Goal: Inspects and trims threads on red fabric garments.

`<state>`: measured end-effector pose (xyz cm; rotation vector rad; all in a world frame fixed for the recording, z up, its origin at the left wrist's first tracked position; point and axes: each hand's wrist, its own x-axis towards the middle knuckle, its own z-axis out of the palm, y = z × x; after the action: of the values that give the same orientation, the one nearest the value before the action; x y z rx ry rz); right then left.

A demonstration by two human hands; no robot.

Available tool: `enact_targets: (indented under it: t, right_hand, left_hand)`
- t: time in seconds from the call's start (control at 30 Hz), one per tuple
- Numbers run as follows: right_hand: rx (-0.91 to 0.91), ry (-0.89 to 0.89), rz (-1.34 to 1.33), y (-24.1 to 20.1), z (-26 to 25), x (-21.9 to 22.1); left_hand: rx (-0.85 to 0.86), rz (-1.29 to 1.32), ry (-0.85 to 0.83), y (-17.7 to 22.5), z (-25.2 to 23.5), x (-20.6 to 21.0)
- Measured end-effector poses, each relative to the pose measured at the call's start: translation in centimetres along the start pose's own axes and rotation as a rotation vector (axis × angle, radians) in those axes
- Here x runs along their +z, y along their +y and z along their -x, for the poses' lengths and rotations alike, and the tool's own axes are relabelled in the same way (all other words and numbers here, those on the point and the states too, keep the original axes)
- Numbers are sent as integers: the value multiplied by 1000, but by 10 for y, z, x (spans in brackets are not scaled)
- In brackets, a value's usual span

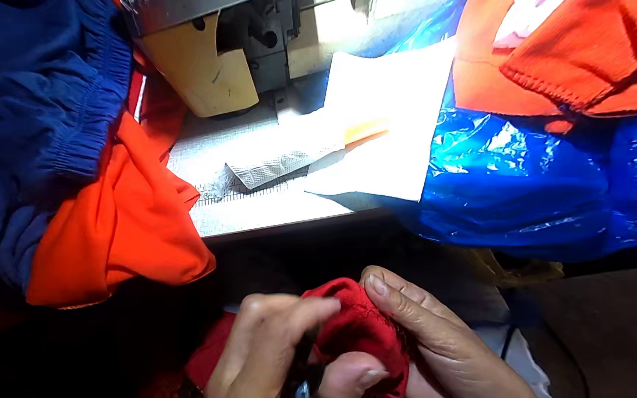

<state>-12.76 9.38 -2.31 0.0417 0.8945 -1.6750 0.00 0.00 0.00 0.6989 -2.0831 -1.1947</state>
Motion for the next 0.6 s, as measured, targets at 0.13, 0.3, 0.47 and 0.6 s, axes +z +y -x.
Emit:
enact_targets:
  t: [0.13, 0.3, 0.47, 0.6]
  right_hand:
    - [-34, 12, 102, 0, 4, 4]
    - [-27, -67, 53, 6, 6, 2]
    - [-7, -53, 40, 7, 5, -1]
    - [18, -70, 29, 8, 6, 1]
  left_hand:
    - [108, -160, -37, -6, 1, 15]
    - [98, -81, 7, -8, 2, 10]
    - [-172, 551, 90, -6, 0, 7]
    - [-181, 646, -20, 5, 3, 14]
